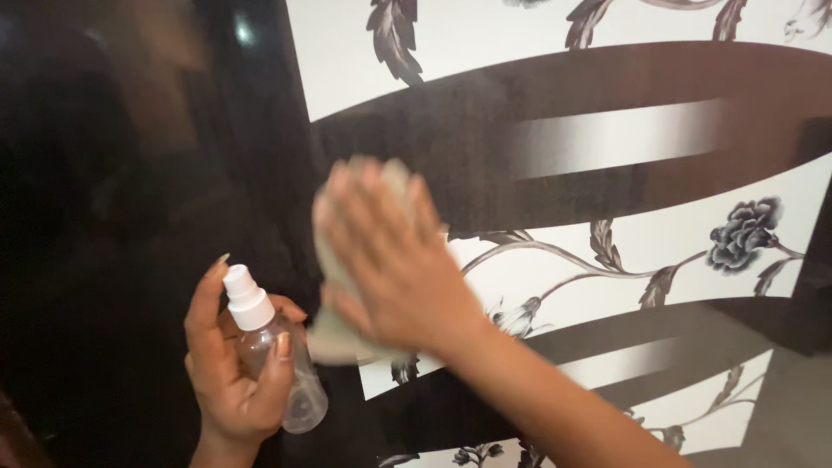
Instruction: The person sprays a clear liquid from a small bottle onto a dark wall with a floral pattern and wipes the surface with a cloth. The person repeatedly sprays and wipes the same area in a circular motion.
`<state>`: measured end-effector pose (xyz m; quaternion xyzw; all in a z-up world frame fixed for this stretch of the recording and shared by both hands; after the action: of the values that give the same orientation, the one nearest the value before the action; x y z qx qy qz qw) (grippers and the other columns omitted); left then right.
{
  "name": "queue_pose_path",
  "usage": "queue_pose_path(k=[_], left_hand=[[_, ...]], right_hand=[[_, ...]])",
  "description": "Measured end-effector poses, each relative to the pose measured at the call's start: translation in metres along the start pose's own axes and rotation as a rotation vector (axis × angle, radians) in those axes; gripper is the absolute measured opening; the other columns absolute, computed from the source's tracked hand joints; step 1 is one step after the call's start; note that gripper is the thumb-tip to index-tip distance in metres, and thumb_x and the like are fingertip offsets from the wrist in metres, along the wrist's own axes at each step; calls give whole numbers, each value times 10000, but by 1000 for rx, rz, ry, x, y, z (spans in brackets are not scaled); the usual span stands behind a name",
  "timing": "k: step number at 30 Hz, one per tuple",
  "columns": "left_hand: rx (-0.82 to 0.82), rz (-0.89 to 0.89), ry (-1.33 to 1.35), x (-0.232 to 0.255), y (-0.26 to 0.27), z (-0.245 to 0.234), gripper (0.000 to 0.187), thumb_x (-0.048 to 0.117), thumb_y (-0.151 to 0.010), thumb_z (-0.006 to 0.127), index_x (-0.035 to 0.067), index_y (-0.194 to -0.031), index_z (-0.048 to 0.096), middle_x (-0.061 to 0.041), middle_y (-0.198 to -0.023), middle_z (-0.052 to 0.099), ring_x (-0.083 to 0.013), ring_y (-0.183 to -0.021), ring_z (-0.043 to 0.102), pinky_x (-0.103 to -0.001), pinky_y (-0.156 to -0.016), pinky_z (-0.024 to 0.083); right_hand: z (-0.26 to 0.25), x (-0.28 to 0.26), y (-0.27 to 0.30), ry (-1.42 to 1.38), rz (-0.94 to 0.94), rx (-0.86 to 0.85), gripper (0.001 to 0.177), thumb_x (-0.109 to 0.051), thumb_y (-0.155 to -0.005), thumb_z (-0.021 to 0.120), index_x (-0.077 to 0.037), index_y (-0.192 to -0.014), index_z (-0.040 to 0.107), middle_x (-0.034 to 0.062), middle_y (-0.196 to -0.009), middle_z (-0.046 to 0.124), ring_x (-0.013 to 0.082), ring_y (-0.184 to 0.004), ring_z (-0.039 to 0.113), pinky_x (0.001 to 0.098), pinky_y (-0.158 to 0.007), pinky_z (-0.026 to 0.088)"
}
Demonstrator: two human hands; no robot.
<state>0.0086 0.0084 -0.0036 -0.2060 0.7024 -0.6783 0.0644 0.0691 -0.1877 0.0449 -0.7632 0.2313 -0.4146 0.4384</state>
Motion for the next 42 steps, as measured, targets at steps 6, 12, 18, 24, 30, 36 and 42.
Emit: queue_pose_path(k=[6, 12, 18, 24, 30, 36, 42], left_hand=[[-4, -6, 23, -3, 0, -2, 745, -10, -910, 545, 10, -1582, 224, -146, -985, 701, -167, -783, 725, -310, -711, 627], [-9, -51, -31, -5, 2, -1, 756, 10, -887, 537, 18, -1571, 216, -150, -964, 714, -177, -770, 743, -323, -711, 632], [-12, -49, -37, -3, 1, 0, 757, 23, -890, 550, 21, -1572, 220, -147, -965, 708, -169, -763, 741, -313, -707, 634], [-27, -20, -11, -2, 2, -1, 752, -11, -905, 548, 18, -1577, 212, -155, -977, 694, -169, -781, 724, -309, -710, 627], [-37, -35, 1, -5, 2, -2, 761, -14, -896, 533, 26, -1580, 200, -163, -989, 691, -179, -790, 729, -317, -713, 636], [-15, -22, 39, -9, 7, -2, 783, -1, -893, 538, 35, -1592, 186, -184, -1010, 684, -194, -791, 720, -337, -737, 632], [-29, -6, 51, -10, 7, -3, 768, 13, -914, 539, 35, -1594, 184, -172, -1014, 691, -178, -803, 727, -319, -740, 641]], right_hand=[[3, 13, 138, -28, -303, -159, 857, -665, -983, 511, -109, -1606, 320, 165, -1660, 282, 345, -1547, 206, 604, -1205, 164], [-43, 157, 126, 208, 160, 107, 947, -616, -923, 570, -72, -1627, 247, 190, -1703, 128, 417, -1592, 82, 647, -1270, 70], [-41, 133, 3, 179, 405, 168, 925, -645, -1065, 480, -57, -1686, 124, 176, -1755, 57, 384, -1636, 21, 597, -1338, 30], [3, 5, 35, 34, -124, -154, 863, -678, -1002, 414, -105, -1630, 263, 201, -1708, 147, 436, -1579, 80, 637, -1259, 28], [10, 42, 157, 53, -517, -200, 891, -747, -1025, 329, -120, -1650, 229, 157, -1718, 193, 345, -1579, 105, 597, -1210, -43], [-50, 173, 74, 184, 270, 127, 805, -487, -1034, 520, -30, -1666, 318, 206, -1749, 181, 427, -1606, 141, 594, -1306, 105], [-13, 73, -21, 12, 144, 133, 893, -562, -1025, 529, 26, -1629, 234, 284, -1682, 147, 473, -1571, 124, 636, -1280, 72]])
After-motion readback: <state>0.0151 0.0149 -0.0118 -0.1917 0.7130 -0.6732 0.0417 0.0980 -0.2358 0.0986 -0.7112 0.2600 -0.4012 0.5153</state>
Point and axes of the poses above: each hand's wrist, its own y-axis away from the middle knuckle, its own z-axis out of the palm, x = y × z, the point moved 1 cm from there along -y, towards the middle knuckle
